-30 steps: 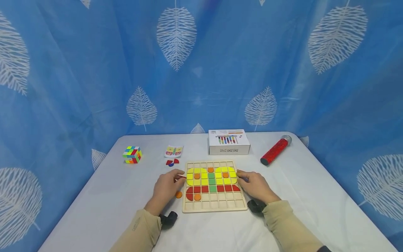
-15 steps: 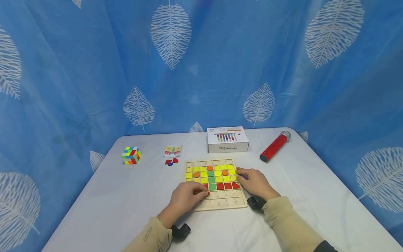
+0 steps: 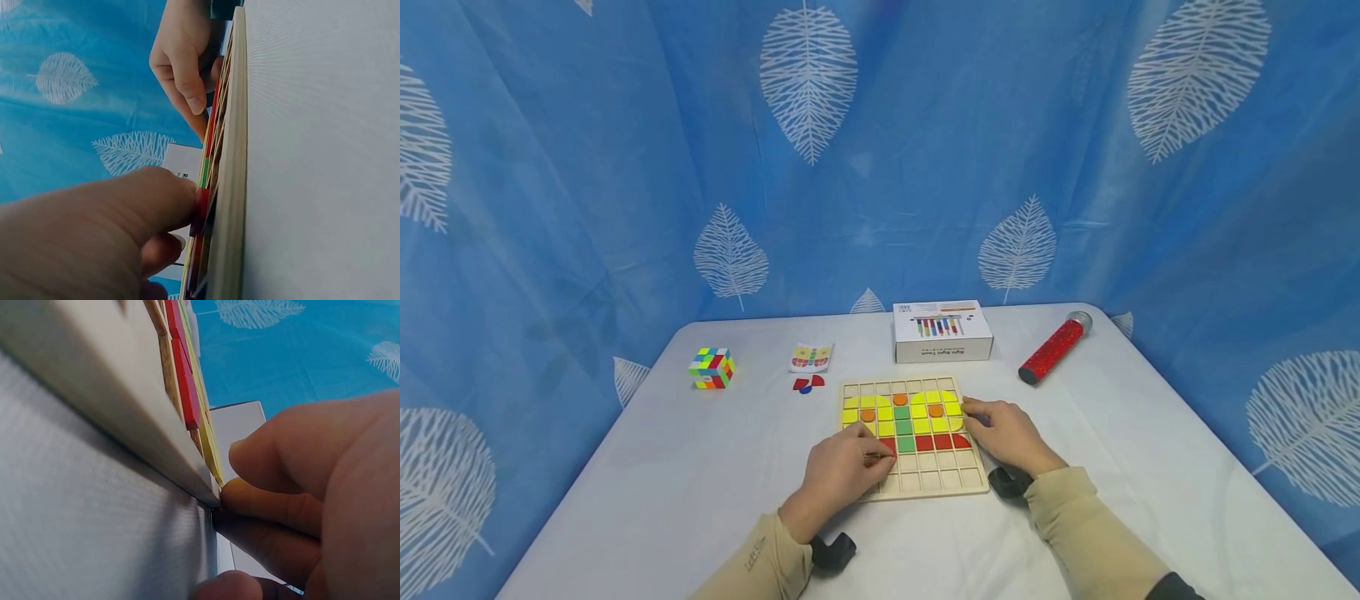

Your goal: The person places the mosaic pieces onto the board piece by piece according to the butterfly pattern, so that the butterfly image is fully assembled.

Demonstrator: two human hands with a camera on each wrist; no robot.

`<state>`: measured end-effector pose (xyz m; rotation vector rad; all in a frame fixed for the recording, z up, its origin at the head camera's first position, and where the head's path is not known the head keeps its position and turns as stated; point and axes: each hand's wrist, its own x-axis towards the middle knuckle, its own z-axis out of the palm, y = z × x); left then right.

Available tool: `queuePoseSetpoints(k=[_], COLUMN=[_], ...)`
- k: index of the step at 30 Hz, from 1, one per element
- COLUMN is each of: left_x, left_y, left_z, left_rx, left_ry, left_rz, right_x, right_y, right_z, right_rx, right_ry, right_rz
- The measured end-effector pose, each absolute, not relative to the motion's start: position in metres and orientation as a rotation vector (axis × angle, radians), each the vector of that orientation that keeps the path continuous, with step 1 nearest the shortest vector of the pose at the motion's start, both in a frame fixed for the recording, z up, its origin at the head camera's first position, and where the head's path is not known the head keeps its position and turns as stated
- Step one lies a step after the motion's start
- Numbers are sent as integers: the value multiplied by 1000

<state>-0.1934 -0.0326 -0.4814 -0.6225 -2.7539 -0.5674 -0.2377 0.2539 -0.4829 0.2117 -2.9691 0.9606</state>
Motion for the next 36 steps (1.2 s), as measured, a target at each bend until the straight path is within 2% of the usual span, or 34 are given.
queuePoseSetpoints(k=[8,16,25,33,36], left_x=[-193,-196,-196,-211,-214], left_y=[-34,-31,-34,-85,-104], left_z=[-482,-482,-479,-450,-444], left_rx=[-676,-477,-467,-67,-40], left_ry=[-2740,-2866,-2892,-2843,-2991], left_rz=[-516,-825,-815,-902,-876], right_x=[-237,-237,-237,-239,-238], right_y=[253,253,254,254,254], right_z=[-483,-481,-484,-483,-482], right_rx=[218,201,208,258,266], right_ry=[-2971,-2977,-2984,-2945,-2939], right_rz=[958,967,969,931,929])
